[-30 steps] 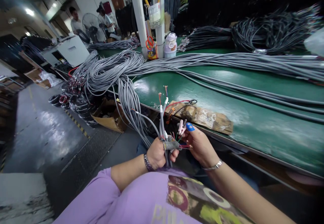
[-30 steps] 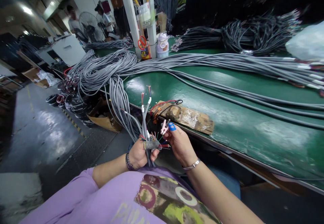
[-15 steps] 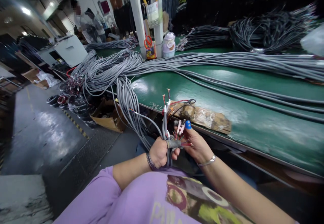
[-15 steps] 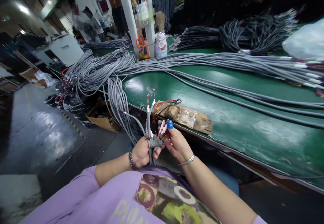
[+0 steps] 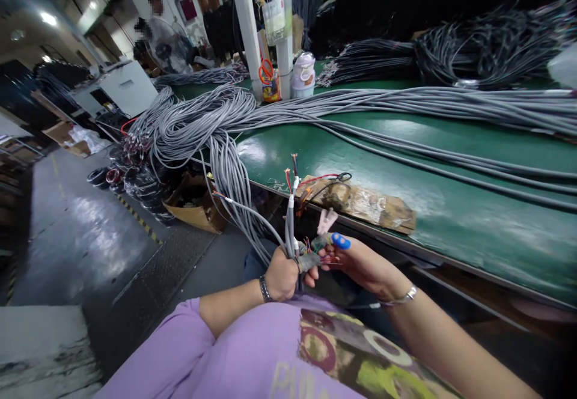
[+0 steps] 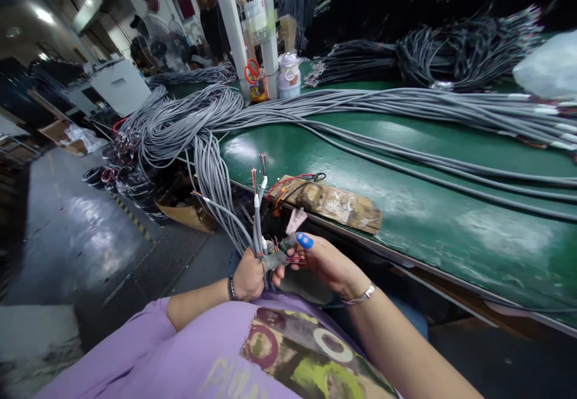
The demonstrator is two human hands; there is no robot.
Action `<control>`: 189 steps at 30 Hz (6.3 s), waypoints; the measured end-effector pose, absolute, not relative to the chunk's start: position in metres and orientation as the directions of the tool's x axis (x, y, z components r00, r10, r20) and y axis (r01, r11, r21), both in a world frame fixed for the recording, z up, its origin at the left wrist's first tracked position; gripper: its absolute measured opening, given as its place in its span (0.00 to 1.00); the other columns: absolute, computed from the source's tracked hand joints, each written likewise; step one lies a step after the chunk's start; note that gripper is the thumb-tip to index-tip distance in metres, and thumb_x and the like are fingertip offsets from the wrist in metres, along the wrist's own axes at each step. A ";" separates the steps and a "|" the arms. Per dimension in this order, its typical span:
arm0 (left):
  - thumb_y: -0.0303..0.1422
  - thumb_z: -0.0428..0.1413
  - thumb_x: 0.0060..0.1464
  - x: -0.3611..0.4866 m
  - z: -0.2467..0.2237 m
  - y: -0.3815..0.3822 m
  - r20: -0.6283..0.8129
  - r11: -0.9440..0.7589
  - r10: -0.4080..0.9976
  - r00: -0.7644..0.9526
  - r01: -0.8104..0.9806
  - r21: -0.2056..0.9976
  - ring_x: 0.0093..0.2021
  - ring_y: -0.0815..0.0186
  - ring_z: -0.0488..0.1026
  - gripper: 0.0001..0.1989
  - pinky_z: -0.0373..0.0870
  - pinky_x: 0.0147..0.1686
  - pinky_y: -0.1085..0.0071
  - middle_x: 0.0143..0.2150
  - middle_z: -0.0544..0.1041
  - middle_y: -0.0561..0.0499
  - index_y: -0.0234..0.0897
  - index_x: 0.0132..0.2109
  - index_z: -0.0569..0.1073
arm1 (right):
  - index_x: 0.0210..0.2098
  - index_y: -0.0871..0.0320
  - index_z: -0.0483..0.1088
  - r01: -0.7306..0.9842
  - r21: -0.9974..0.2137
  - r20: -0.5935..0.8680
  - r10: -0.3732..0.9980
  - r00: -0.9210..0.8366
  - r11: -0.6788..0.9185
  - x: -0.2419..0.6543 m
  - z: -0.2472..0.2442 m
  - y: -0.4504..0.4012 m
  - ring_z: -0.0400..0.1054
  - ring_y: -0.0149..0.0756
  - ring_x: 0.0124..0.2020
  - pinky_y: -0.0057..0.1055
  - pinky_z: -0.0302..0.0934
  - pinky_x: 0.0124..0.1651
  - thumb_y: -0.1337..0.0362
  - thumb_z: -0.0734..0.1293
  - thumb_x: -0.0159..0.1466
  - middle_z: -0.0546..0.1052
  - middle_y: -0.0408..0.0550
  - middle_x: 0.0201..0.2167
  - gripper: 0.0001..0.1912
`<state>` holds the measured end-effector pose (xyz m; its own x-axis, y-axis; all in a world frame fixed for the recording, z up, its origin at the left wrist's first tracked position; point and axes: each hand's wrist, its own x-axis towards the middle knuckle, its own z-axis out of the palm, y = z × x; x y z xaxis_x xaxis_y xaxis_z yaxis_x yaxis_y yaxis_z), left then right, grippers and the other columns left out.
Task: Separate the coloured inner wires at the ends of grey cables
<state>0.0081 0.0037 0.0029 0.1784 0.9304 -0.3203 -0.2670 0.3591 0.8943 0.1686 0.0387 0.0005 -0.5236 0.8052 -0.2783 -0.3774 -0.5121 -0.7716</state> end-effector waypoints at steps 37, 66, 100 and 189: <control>0.46 0.65 0.38 0.004 -0.002 0.007 -0.357 0.349 0.933 0.046 -0.362 0.864 0.14 0.72 0.66 0.21 0.62 0.15 0.77 0.17 0.71 0.51 0.30 0.24 0.70 | 0.24 0.58 0.68 -0.088 -0.988 -0.106 0.969 -0.224 -0.129 0.148 0.002 0.023 0.58 0.28 0.21 0.27 0.54 0.25 0.51 0.73 0.52 0.68 0.40 0.18 0.18; 0.46 0.65 0.37 0.024 0.006 0.018 -0.322 0.329 0.944 0.077 -0.325 0.887 0.13 0.73 0.64 0.21 0.63 0.13 0.76 0.16 0.70 0.54 0.32 0.25 0.68 | 0.28 0.58 0.72 -0.528 -0.763 -0.281 0.927 -0.248 -0.373 0.149 0.003 0.059 0.65 0.32 0.20 0.31 0.60 0.25 0.43 0.70 0.53 0.75 0.45 0.22 0.22; 0.44 0.66 0.36 0.018 0.006 0.025 -0.384 0.457 0.886 0.258 -0.356 0.815 0.15 0.74 0.63 0.21 0.60 0.13 0.77 0.18 0.69 0.52 0.29 0.29 0.72 | 0.29 0.56 0.72 -0.586 -0.691 -0.286 0.904 -0.318 -0.424 0.142 -0.002 0.059 0.67 0.36 0.21 0.33 0.63 0.25 0.40 0.68 0.52 0.75 0.46 0.22 0.24; 0.49 0.64 0.39 0.000 0.001 0.007 -0.341 0.375 0.825 0.451 0.014 0.927 0.16 0.70 0.68 0.23 0.66 0.18 0.74 0.19 0.72 0.50 0.31 0.21 0.70 | 0.22 0.60 0.68 -0.097 -0.920 -0.235 0.733 -0.638 -0.380 0.171 0.014 0.038 0.62 0.27 0.19 0.25 0.55 0.25 0.55 0.75 0.51 0.71 0.41 0.17 0.17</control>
